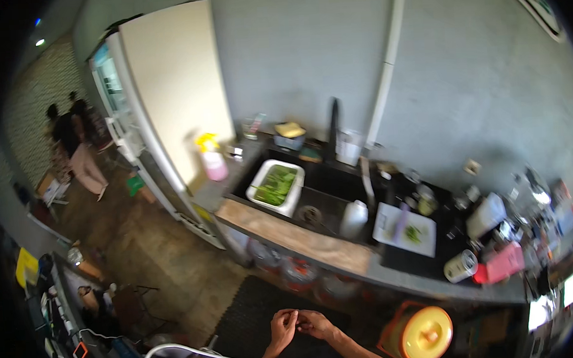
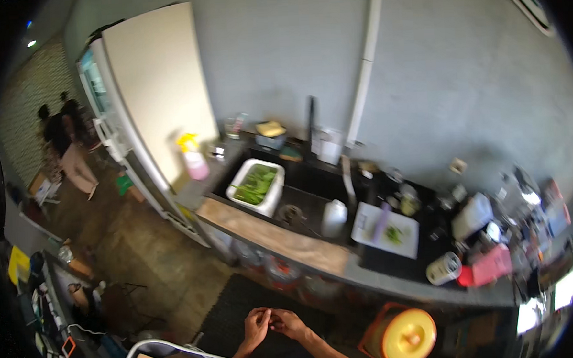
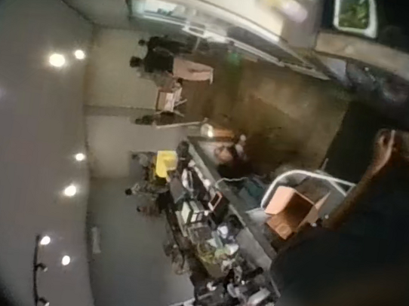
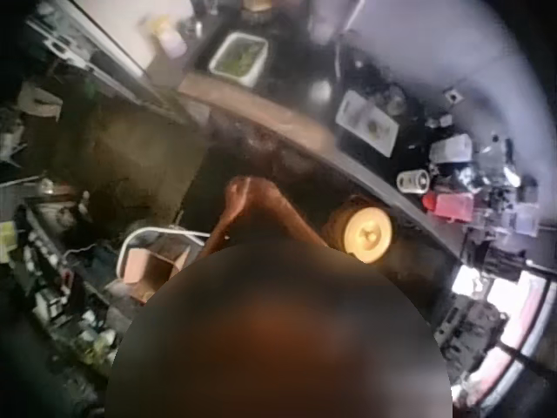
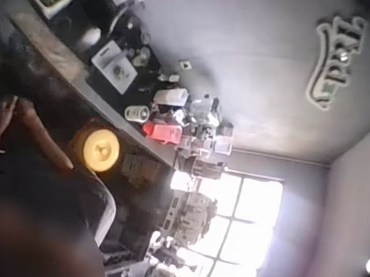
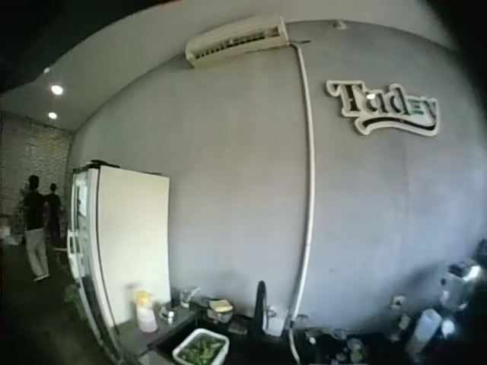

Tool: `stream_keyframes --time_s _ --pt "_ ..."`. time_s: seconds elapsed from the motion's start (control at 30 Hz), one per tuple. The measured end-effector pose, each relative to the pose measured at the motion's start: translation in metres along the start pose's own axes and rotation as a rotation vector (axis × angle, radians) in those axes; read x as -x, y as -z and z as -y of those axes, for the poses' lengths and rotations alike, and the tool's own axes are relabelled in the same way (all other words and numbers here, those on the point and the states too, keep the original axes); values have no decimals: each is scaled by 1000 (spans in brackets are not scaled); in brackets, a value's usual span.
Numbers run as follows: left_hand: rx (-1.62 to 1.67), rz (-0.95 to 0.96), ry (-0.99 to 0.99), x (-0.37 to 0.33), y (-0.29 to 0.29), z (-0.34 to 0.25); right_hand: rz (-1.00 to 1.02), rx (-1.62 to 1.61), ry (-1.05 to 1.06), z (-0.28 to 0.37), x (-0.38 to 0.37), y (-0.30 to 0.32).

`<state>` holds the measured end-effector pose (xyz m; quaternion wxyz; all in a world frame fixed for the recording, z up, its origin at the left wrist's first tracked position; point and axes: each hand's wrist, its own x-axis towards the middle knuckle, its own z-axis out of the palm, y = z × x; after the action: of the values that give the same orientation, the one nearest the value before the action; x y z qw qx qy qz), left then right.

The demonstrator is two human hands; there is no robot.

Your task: Preparing a drink by mixing milk and other ingredients in a glass.

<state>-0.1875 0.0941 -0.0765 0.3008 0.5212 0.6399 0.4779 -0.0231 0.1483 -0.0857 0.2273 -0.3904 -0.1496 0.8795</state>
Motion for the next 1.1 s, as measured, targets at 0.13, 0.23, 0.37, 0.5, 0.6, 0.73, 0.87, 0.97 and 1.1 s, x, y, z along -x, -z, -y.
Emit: stream_keyframes --time_s 0.13,0.23,0.37,0.5,0.6,0.73,0.87,0.97,1.1 --pt "115 -244 146 -85 91 24 13 124 -113 65 -113 -121" --pt "152 -403 293 -138 159 53 99 250 -134 91 -189 -210" --pt "166 -525 348 -221 253 128 153 380 -144 110 -310 -310" --pt "164 -497 338 -325 371 198 161 338 -104 117 -431 -397" --pt "150 -477 282 -411 468 219 105 272 -51 119 -501 -464" --pt "156 -533 47 -560 609 226 17 232 33 121 -576 -564" --pt "96 -708 -216 -749 746 222 43 202 84 126 -653 -654" --pt "-89 -936 -394 -871 824 222 15 262 154 131 -738 -719" --pt "225 -353 -277 -946 889 242 17 182 188 135 -867 -794"
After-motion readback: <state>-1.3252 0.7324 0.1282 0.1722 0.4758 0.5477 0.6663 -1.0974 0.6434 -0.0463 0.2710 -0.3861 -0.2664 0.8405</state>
